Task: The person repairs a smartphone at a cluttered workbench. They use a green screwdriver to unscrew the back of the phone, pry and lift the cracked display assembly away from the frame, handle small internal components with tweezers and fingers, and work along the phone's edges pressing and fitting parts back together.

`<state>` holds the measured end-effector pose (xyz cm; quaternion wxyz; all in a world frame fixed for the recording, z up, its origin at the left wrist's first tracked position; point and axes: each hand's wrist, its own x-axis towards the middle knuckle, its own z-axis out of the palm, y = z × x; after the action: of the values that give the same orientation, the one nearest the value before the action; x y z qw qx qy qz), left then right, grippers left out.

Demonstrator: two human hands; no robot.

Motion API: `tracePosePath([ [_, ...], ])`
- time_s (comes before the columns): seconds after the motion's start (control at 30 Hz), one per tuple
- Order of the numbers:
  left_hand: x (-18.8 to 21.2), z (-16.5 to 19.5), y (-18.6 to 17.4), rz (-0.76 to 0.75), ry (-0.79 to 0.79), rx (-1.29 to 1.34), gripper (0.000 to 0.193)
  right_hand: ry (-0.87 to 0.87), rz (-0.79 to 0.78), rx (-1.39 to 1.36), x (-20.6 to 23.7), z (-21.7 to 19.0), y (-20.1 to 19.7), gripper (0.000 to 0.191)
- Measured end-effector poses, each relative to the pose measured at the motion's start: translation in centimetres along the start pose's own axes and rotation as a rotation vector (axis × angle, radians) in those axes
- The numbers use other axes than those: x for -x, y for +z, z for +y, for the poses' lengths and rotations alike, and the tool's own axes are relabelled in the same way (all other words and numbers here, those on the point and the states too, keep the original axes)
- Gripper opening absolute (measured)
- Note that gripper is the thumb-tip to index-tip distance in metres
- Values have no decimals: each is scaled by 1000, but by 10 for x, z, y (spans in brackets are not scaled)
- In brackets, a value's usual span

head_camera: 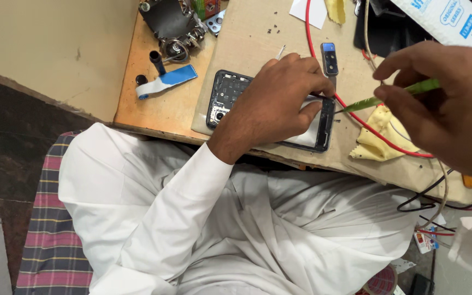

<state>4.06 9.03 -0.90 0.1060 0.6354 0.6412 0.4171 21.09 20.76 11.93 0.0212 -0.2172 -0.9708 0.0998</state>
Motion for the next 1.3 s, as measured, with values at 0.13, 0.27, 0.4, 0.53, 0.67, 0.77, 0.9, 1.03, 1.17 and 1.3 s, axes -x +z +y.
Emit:
tracePosePath([
  [0.13,-1,-1,1,12,14,7,22,-25,4,20,2,-12,2,20],
  [0.27,-1,-1,2,2,4,9,22,-60,10,134,-2,-17,2,23],
  [0.4,-1,0,1,16,13,12,20,-22,-27,109,-3,-17,2,25],
  [0.53,0,1,-1,-12,12,20,23,-26,-13,84,-4,-17,2,25],
  [0.67,0,2,-3,-13,15,34,24,-20,-31,99,-6,-17,1,24],
  [0.77,0,3,-3,0,12,51,19,-40,-26,120,-7,-17,0,24],
  [0.9,-1,3,-3,8,20,72,20,-25,-41,104,-7,-17,0,24],
  [1.03,-2,3,-3,-11,12,48,20,-1,-58,120,-7,-17,0,25],
  [1.17,-1,4,-4,-9,15,48,20,-53,-15,104,-7,-20,1,25],
  [1.3,-1,4,-5,0,29,52,19,-169,-11,105,-8,-24,-1,24],
])
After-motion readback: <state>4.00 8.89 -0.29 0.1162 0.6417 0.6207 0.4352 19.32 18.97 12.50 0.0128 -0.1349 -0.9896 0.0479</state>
